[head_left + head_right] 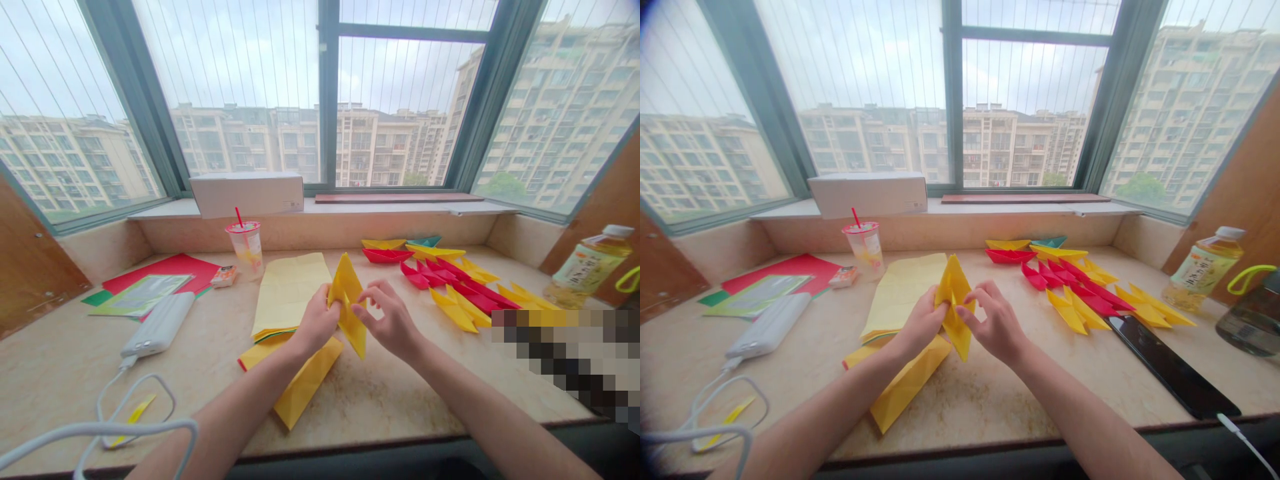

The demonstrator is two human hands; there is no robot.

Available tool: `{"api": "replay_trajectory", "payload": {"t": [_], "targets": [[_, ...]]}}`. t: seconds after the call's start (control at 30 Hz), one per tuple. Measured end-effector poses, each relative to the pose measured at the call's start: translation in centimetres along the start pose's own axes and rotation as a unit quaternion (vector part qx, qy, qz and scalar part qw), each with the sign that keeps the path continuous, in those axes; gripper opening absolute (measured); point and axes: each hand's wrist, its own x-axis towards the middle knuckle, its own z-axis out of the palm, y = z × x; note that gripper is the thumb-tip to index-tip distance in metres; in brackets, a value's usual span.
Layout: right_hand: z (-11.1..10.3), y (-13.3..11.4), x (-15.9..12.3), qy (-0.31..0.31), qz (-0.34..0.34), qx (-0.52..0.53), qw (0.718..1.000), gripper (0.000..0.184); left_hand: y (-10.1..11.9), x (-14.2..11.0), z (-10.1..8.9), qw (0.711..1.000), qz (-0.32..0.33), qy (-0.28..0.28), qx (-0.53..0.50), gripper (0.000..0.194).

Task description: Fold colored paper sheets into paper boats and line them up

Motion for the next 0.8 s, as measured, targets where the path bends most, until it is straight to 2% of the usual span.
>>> {"api": "replay_trajectory", "payload": {"t": [0.13, 0.33, 0.5, 0.7, 0.8], "targets": [[0.0, -0.7, -0.1, -0.042, -0.039, -0.083, 0.995, 0.025, -0.1, -0.2, 0.3, 0.999, 0.023, 0.003, 0.030, 0.025], [0.4, -0.2, -0.1, -0.044, -0.032, -0.199, 0.979, 0.027, 0.1, -0.3, 0.4, 0.998, 0.023, -0.007, 0.056, 0.031], [0.1, 0.4, 0.1, -0.042, -0.029, -0.205, 0.978, 0.030, 0.5, -0.5, 0.6, 0.999, 0.024, -0.015, 0.033, 0.043], [-0.3, 1.0, 0.1, -0.023, -0.028, -0.198, 0.980, 0.028, 0.8, -0.7, 0.6, 0.999, 0.036, -0.022, -0.013, 0.048], [-0.4, 1.3, 0.1, -0.023, -0.019, -0.196, 0.980, 0.022, 1.0, -0.7, 0.5, 0.999, 0.029, -0.008, -0.034, 0.064]]}}
